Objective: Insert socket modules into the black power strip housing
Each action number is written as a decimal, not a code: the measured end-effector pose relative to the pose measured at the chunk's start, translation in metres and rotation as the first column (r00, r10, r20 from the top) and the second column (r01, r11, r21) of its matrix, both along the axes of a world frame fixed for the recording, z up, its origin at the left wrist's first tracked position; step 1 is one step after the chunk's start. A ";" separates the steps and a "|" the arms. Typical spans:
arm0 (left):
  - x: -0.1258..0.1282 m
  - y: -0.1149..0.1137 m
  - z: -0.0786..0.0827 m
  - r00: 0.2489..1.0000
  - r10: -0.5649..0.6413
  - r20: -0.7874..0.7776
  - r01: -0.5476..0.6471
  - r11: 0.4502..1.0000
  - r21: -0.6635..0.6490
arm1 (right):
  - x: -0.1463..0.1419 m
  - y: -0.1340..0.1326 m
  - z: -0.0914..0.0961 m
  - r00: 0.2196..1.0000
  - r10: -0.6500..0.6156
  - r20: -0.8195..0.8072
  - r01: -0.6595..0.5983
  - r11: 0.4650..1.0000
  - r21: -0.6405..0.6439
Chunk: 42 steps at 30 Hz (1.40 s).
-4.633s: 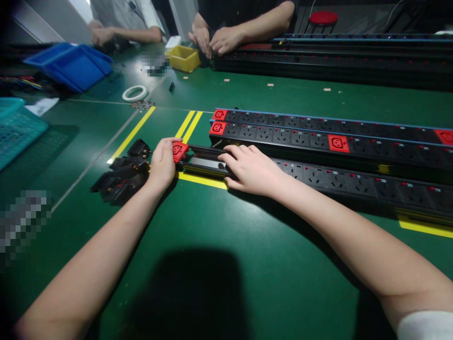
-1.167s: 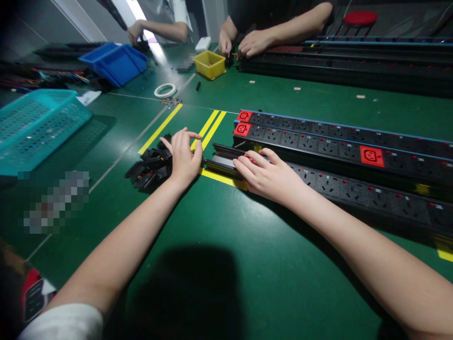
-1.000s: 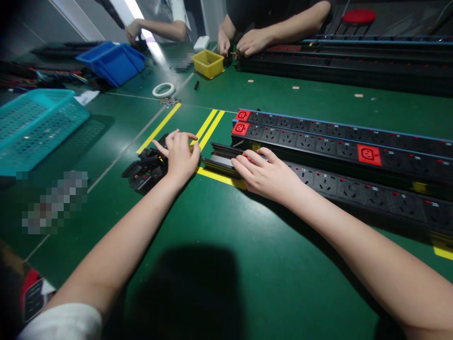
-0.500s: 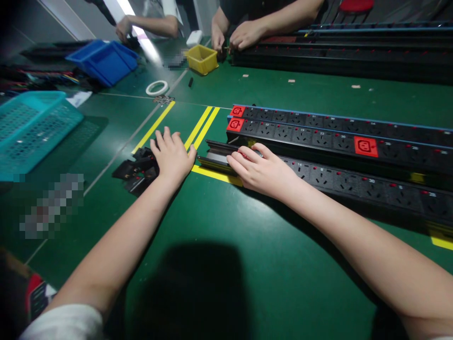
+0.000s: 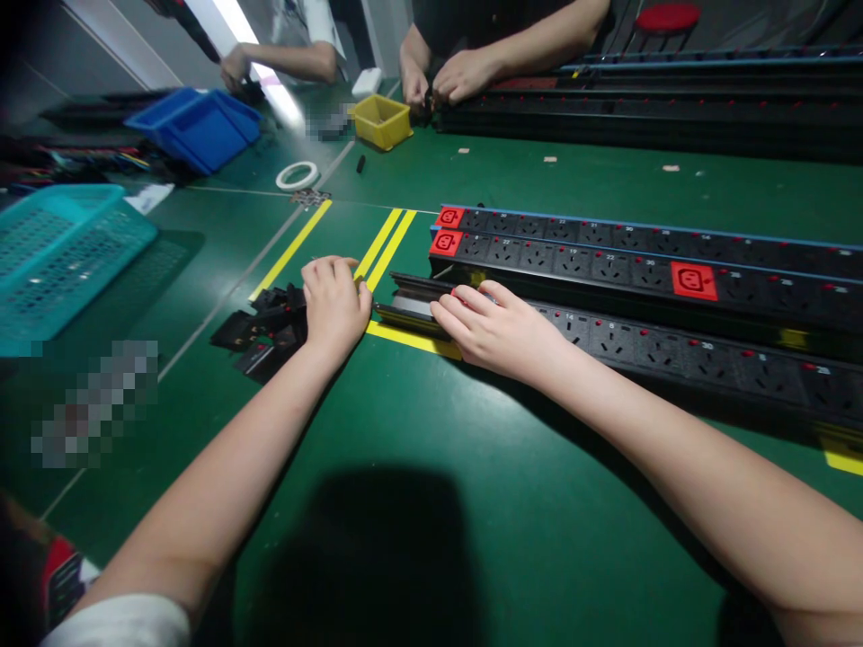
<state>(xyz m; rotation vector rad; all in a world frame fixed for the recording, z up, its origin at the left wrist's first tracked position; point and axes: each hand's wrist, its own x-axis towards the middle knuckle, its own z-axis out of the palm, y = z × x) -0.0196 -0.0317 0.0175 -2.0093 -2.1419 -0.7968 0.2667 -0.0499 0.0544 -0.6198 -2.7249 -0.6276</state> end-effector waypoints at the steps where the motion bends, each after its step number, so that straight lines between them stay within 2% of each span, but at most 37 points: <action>1: 0.000 0.000 0.000 1.000 -0.008 0.001 0.008 1.000 0.003 | 0.000 0.000 0.000 1.000 0.000 0.002 0.000 1.000 0.004; 9: 0.007 0.000 0.002 0.978 -0.145 0.148 0.125 0.983 0.138 | 0.000 0.001 -0.001 1.000 0.011 0.014 -0.011 1.000 0.025; 16: 0.002 0.005 0.000 0.949 -0.099 0.299 0.051 0.985 0.164 | 0.001 0.002 -0.002 1.000 0.012 0.018 -0.012 1.000 0.016; 22: -0.006 0.013 -0.007 0.867 -0.093 0.489 0.019 0.988 0.154 | 0.000 0.001 -0.001 1.000 0.010 0.024 -0.010 0.999 0.030; 26: -0.007 0.015 -0.009 0.825 -0.086 0.559 0.013 0.991 0.135 | 0.000 0.001 -0.001 1.000 0.012 0.023 -0.012 1.000 0.022; 29: -0.008 0.016 -0.010 0.816 -0.091 0.572 0.035 0.994 0.108 | 0.000 0.002 -0.001 1.000 0.013 0.022 -0.013 1.000 0.017; 33: -0.009 0.018 -0.014 0.850 -0.084 0.520 0.043 0.995 0.091 | 0.000 0.002 -0.002 1.000 0.012 0.029 -0.012 1.000 0.016; 39: -0.006 0.016 -0.013 0.881 0.041 0.472 -0.041 0.999 -0.009 | 0.000 0.003 -0.004 1.000 0.026 -0.001 -0.026 0.999 0.041; 42: -0.005 0.016 -0.011 0.891 0.047 0.451 -0.032 0.999 -0.040 | 0.000 0.004 -0.005 1.000 0.022 0.004 -0.023 0.999 0.040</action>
